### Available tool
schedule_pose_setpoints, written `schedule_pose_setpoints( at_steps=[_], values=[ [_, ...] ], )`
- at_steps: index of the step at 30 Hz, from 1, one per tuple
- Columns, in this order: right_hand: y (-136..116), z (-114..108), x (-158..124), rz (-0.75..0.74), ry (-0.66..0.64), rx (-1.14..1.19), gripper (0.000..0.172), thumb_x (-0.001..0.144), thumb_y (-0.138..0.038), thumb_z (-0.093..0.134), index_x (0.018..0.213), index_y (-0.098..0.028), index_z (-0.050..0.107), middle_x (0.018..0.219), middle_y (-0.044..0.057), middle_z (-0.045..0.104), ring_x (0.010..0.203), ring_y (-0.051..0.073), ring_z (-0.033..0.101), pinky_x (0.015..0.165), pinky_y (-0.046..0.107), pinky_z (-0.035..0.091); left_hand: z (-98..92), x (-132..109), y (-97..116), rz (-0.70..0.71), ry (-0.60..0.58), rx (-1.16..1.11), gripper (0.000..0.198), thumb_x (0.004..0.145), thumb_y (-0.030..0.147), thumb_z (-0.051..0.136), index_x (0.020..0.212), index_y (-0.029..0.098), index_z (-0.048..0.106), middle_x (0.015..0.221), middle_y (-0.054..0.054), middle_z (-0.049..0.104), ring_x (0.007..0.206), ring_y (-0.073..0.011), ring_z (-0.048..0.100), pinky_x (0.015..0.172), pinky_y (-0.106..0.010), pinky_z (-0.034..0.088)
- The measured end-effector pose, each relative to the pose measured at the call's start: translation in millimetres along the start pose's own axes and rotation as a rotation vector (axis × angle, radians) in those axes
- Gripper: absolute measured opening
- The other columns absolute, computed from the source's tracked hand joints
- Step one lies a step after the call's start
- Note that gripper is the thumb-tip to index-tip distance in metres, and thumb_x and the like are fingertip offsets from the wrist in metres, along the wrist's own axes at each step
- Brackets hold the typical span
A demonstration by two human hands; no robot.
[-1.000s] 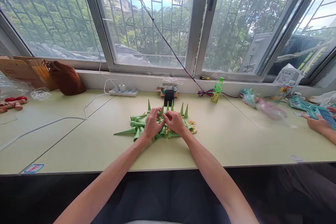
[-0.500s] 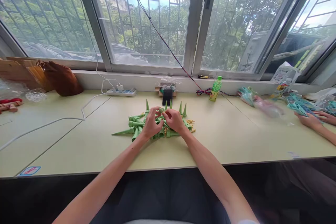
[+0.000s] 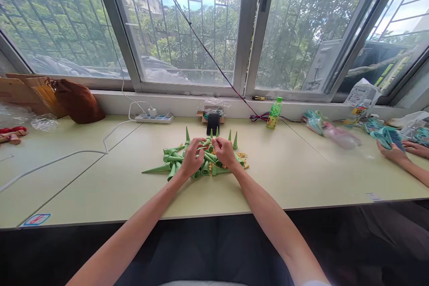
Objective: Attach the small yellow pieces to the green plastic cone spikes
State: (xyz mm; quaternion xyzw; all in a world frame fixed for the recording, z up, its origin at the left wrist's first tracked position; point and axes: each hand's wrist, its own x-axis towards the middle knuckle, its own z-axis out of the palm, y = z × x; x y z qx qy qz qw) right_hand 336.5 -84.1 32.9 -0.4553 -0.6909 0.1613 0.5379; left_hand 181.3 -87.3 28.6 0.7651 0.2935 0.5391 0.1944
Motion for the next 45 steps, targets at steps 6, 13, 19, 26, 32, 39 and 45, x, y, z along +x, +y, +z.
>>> schedule_pose_setpoints(
  at_steps=[6,13,19,26,32,39,45],
  values=[
    [0.1,-0.2,0.1,0.045,0.010,0.014,0.043,0.093,-0.051,0.044,0.063,-0.020,0.046,0.048,-0.003,0.040,0.047,0.012,0.037,0.048,0.025,0.028,-0.5,0.6,3.1,-0.001,-0.009,0.016,0.017,0.093,0.017,0.043,0.106,0.021,0.054,0.108,-0.007,0.055,0.091,-0.0158,0.066,0.075,-0.029,0.059],
    [0.5,-3.4,1.0,0.042,0.012,0.015,0.041,0.092,-0.051,0.046,0.068,-0.019,0.053,0.050,-0.003,0.044,0.048,0.012,0.040,0.049,0.025,0.031,2.5,2.3,1.4,-0.058,0.039,0.032,0.017,0.097,0.031,0.044,0.104,0.020,0.055,0.106,-0.008,0.058,0.089,-0.0150,0.065,0.073,-0.028,0.058],
    [-2.1,-4.3,0.7,0.024,-0.017,0.046,0.041,0.091,-0.054,0.048,0.070,-0.019,0.054,0.051,-0.003,0.044,0.048,0.012,0.041,0.049,0.025,0.032,0.5,4.8,4.2,-0.238,0.114,0.024,0.025,0.095,0.042,0.048,0.099,0.018,0.054,0.082,-0.004,0.062,0.067,-0.0131,0.062,0.058,-0.024,0.051],
    [-2.5,-3.1,-0.4,0.017,-0.042,0.083,0.041,0.091,-0.056,0.047,0.072,-0.020,0.053,0.052,-0.003,0.044,0.048,0.012,0.042,0.048,0.025,0.034,-0.5,4.6,6.4,-0.236,0.060,0.049,0.030,0.093,0.041,0.050,0.110,0.017,0.056,0.073,-0.002,0.064,0.063,-0.0135,0.061,0.056,-0.023,0.047],
    [-3.5,-2.8,-1.0,0.038,-0.045,0.100,0.042,0.090,-0.057,0.048,0.071,-0.020,0.052,0.050,-0.004,0.042,0.048,0.012,0.043,0.048,0.025,0.034,-1.6,4.4,8.7,-0.189,0.066,0.067,0.028,0.091,0.039,0.054,0.110,0.018,0.057,0.072,-0.001,0.064,0.063,-0.0134,0.062,0.057,-0.023,0.049],
    [-2.0,-1.1,-1.3,0.068,-0.045,0.199,0.043,0.089,-0.059,0.049,0.069,-0.021,0.050,0.051,-0.004,0.041,0.044,0.011,0.041,0.045,0.025,0.034,-1.5,3.0,9.0,-0.132,0.048,0.070,0.029,0.091,0.035,0.056,0.114,0.019,0.054,0.077,-0.002,0.067,0.066,-0.0140,0.064,0.060,-0.025,0.052],
    [-0.6,-1.0,-0.8,0.080,-0.034,0.203,0.045,0.088,-0.060,0.048,0.067,-0.021,0.050,0.049,-0.004,0.041,0.043,0.011,0.041,0.044,0.026,0.033,-1.1,2.6,7.0,-0.058,0.037,0.080,0.028,0.091,0.031,0.057,0.117,0.020,0.053,0.083,-0.003,0.068,0.076,-0.0161,0.066,0.068,-0.029,0.055]
  ],
)
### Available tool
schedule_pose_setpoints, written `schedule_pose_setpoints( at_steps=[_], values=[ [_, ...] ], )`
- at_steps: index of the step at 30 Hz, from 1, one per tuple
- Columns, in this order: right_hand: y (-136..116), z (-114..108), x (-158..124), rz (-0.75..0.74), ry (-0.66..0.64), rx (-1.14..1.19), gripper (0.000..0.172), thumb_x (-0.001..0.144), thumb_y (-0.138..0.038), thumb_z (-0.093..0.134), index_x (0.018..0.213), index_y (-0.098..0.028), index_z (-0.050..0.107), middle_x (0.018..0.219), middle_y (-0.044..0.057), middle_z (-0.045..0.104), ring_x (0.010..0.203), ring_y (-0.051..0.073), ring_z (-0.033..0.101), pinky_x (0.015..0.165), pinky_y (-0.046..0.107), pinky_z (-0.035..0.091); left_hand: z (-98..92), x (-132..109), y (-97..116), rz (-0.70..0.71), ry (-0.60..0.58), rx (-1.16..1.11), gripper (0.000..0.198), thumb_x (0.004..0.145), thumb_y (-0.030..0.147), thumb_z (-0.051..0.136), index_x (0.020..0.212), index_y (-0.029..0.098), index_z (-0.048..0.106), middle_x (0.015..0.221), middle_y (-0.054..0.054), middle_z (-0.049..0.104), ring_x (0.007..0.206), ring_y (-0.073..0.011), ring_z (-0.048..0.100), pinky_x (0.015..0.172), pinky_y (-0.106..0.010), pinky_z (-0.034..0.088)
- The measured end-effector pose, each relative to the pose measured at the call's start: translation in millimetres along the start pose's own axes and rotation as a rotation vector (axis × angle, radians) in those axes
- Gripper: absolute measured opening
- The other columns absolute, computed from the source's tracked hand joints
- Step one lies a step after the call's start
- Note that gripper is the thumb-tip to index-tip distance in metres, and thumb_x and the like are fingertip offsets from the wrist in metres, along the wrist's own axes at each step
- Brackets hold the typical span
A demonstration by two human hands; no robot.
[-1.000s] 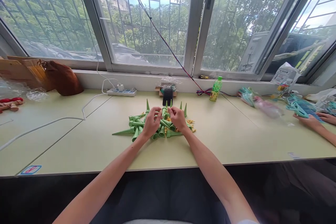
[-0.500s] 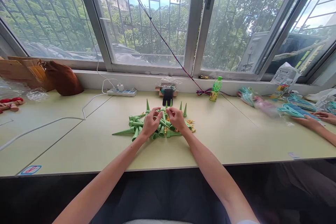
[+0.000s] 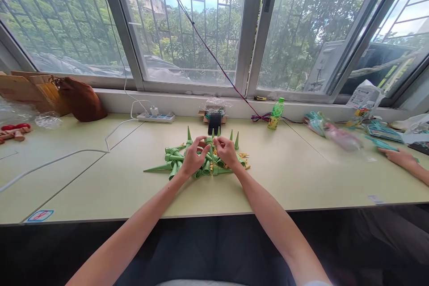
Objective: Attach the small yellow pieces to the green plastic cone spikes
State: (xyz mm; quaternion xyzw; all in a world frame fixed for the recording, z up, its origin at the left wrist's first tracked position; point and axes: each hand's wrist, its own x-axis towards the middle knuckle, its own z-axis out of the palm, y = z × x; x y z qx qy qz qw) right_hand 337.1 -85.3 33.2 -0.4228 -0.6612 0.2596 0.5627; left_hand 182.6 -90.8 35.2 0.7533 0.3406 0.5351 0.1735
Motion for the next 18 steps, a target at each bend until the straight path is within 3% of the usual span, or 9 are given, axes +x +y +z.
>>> schedule_pose_setpoints(
  at_steps=[18],
  values=[
    [-2.6,-0.4,-0.4,0.040,0.001,0.044,0.042,0.088,-0.057,0.051,0.067,-0.021,0.049,0.046,-0.005,0.041,0.042,0.011,0.041,0.044,0.025,0.032,1.8,-1.3,-2.8,0.118,-0.017,0.037,0.026,0.093,0.022,0.054,0.118,0.024,0.053,0.109,-0.005,0.064,0.084,-0.0146,0.063,0.073,-0.028,0.054]
  ],
)
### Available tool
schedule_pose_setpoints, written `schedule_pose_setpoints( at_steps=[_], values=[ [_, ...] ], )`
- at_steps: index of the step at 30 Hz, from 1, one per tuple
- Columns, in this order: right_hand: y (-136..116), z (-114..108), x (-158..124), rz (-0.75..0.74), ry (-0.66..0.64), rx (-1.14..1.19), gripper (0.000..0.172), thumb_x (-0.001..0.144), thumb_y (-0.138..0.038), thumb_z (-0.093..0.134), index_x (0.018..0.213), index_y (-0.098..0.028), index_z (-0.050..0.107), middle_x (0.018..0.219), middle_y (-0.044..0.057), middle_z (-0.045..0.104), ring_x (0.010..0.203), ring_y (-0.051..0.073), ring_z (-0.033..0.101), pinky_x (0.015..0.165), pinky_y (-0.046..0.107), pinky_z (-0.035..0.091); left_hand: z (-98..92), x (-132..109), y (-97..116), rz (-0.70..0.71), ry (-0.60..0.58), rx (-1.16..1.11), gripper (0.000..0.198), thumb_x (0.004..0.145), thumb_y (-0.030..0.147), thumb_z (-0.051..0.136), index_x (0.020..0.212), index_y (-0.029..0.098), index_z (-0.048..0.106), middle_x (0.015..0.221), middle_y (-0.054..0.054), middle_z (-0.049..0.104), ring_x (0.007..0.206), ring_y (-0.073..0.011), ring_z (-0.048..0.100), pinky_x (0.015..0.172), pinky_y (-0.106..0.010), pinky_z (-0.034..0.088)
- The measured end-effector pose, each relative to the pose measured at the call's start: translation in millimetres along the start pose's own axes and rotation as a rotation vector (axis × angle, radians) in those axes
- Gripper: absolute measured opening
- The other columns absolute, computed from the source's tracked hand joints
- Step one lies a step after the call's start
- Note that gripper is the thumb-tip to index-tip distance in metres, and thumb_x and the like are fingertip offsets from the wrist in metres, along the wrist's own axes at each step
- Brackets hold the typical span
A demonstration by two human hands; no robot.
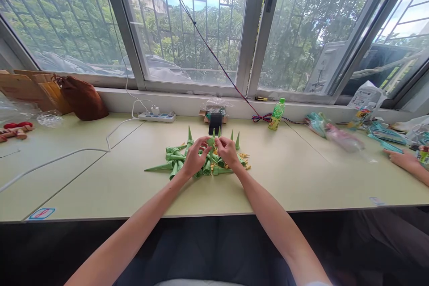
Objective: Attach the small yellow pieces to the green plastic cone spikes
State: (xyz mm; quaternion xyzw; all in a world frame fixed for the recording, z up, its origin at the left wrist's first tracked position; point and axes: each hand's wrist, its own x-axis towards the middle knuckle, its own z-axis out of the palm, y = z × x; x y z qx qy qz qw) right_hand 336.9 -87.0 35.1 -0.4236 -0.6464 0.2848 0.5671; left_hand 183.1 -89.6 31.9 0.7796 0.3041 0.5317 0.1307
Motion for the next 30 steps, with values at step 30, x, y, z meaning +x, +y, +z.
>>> schedule_pose_setpoints(
  at_steps=[30],
  values=[
    [2.7,3.5,-0.6,-0.079,0.106,-0.072,0.043,0.092,-0.057,0.047,0.068,-0.020,0.048,0.049,-0.005,0.038,0.046,0.010,0.036,0.045,0.025,0.026,-2.3,1.1,5.5,-0.179,0.074,0.059,0.030,0.100,0.041,0.036,0.112,0.019,0.054,0.058,0.005,0.052,0.049,-0.0110,0.047,0.055,-0.023,0.037]
  ],
)
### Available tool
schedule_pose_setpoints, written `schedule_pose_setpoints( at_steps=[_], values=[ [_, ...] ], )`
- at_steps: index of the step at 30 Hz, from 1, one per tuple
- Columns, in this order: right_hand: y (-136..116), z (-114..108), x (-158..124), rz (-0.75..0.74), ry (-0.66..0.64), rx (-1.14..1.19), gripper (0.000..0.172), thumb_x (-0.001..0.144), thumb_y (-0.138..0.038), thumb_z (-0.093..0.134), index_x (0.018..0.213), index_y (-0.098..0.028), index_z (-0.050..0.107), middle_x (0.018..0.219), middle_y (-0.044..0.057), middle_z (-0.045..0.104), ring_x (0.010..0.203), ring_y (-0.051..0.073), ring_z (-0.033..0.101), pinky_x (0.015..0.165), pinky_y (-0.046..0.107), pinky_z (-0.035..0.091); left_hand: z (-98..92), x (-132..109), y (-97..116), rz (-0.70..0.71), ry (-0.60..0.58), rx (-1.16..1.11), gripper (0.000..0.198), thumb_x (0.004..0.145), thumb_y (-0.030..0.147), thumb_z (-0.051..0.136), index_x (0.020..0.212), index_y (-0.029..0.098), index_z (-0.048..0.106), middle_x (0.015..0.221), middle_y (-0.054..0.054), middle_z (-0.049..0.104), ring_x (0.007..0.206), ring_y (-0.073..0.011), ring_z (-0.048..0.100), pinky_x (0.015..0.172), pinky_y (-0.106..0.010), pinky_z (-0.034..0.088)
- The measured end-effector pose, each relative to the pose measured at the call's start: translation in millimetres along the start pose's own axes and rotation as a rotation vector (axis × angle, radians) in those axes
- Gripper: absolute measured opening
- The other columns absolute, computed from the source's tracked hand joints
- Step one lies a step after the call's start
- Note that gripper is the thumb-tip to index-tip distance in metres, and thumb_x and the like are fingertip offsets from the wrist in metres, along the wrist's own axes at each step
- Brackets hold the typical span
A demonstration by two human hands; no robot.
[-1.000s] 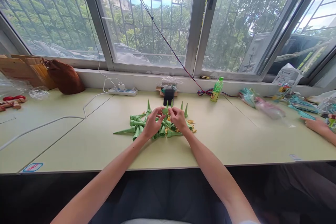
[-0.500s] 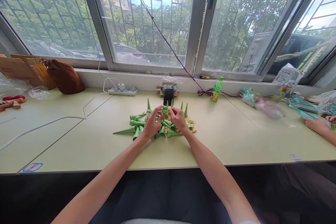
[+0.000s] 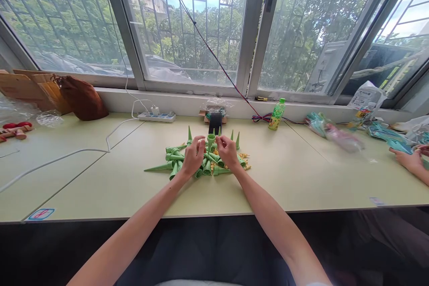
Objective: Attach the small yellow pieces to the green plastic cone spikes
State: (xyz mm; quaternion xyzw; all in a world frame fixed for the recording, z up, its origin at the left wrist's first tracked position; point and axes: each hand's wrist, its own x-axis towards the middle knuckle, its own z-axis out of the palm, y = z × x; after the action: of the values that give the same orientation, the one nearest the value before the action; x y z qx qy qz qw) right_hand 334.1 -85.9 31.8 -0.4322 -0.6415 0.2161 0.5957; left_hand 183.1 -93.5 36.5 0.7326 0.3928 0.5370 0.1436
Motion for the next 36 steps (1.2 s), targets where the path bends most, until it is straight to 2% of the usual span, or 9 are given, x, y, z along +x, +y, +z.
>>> schedule_pose_setpoints(
  at_steps=[4,6,8,15,22,31,36],
  values=[
    [-1.0,0.8,-2.0,-0.028,-0.030,-0.006,0.041,0.092,-0.055,0.048,0.070,-0.020,0.049,0.052,-0.005,0.036,0.047,0.010,0.035,0.046,0.024,0.027,0.8,-1.4,2.1,0.031,-0.051,-0.019,0.037,0.102,0.043,0.029,0.097,0.019,0.057,0.061,0.002,0.057,0.050,-0.0104,0.049,0.057,-0.023,0.039],
    [-1.4,0.7,-2.6,-0.041,-0.040,-0.010,0.041,0.092,-0.054,0.048,0.070,-0.020,0.049,0.054,-0.005,0.036,0.048,0.010,0.035,0.046,0.024,0.028,0.7,-1.8,2.4,0.040,-0.062,-0.027,0.041,0.102,0.044,0.027,0.086,0.019,0.055,0.061,0.002,0.057,0.051,-0.0105,0.050,0.058,-0.023,0.040],
    [-1.6,0.3,-2.8,-0.055,-0.042,-0.008,0.040,0.092,-0.054,0.048,0.070,-0.020,0.049,0.055,-0.004,0.037,0.048,0.009,0.035,0.046,0.023,0.029,-0.1,-1.9,2.9,0.042,-0.069,-0.035,0.041,0.102,0.044,0.027,0.082,0.019,0.054,0.061,0.001,0.057,0.051,-0.0103,0.050,0.057,-0.023,0.040],
    [-2.5,-0.1,-2.6,-0.058,-0.038,0.010,0.039,0.092,-0.051,0.048,0.068,-0.020,0.045,0.054,-0.005,0.037,0.048,0.009,0.035,0.046,0.023,0.028,-2.2,-1.9,5.1,0.044,-0.091,-0.068,0.032,0.100,0.043,0.037,0.103,0.019,0.059,0.066,0.001,0.064,0.054,-0.0109,0.058,0.055,-0.021,0.043],
    [-2.6,-0.2,-2.1,-0.040,-0.039,0.007,0.040,0.092,-0.054,0.047,0.071,-0.020,0.047,0.053,-0.005,0.038,0.048,0.010,0.035,0.047,0.023,0.030,-1.1,-1.5,1.6,0.070,-0.081,-0.036,0.031,0.098,0.041,0.041,0.112,0.019,0.059,0.073,-0.001,0.069,0.065,-0.0139,0.065,0.056,-0.021,0.045],
    [-1.6,-0.9,-1.3,-0.009,-0.013,-0.031,0.044,0.091,-0.059,0.045,0.070,-0.021,0.047,0.052,-0.005,0.039,0.049,0.010,0.037,0.048,0.024,0.030,-1.6,-1.2,2.3,0.115,-0.103,-0.051,0.030,0.098,0.037,0.043,0.117,0.021,0.059,0.087,-0.004,0.071,0.079,-0.0164,0.068,0.075,-0.029,0.054],
    [-0.9,-0.8,-0.9,-0.002,0.009,-0.037,0.044,0.091,-0.059,0.044,0.070,-0.021,0.047,0.051,-0.005,0.039,0.048,0.011,0.036,0.047,0.024,0.029,-1.0,-1.1,2.5,0.134,-0.132,-0.073,0.032,0.097,0.035,0.044,0.123,0.023,0.059,0.106,-0.006,0.071,0.092,-0.0175,0.067,0.082,-0.031,0.056]
  ],
)
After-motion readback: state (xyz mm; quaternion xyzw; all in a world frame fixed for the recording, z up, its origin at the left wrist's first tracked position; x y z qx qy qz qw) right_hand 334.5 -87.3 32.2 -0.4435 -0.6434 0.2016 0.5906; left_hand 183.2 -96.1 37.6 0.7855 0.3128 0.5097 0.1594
